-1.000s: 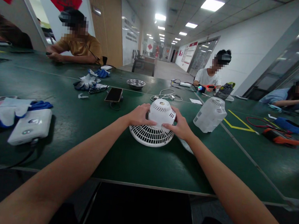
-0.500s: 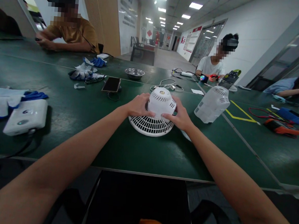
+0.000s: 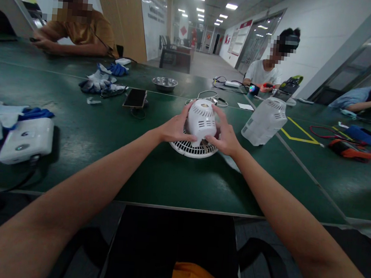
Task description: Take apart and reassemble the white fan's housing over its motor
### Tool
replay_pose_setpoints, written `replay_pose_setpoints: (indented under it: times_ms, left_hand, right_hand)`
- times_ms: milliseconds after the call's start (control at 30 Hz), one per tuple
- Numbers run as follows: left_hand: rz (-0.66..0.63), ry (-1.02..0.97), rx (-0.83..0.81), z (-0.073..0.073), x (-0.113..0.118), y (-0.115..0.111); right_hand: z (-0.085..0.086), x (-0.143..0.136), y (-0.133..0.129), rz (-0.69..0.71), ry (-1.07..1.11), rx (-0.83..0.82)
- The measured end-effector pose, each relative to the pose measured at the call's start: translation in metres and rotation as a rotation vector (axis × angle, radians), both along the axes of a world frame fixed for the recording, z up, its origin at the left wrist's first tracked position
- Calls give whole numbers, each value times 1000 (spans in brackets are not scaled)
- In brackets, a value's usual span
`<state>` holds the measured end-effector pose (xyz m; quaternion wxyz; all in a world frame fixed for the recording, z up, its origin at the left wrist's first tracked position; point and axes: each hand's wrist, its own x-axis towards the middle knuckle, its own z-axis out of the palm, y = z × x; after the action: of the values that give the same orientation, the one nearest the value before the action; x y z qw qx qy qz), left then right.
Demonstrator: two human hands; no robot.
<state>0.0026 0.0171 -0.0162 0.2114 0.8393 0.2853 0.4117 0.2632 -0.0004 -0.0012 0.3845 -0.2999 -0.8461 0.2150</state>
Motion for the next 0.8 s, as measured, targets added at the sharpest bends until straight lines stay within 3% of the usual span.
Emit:
replay_pose_setpoints:
  times_ms: [233,533,800]
  left_hand:
    - [-51,-41,176,-2,7,2]
    - [-62,-82,105,6,3,-4]
    - [-49,-8,160,1,2,0]
  right_hand:
    - [4,-5,-5,59,35,-76]
    - [7,-5,-9,51,21,-135]
    - [4,-5,-7,-13,-50,-89]
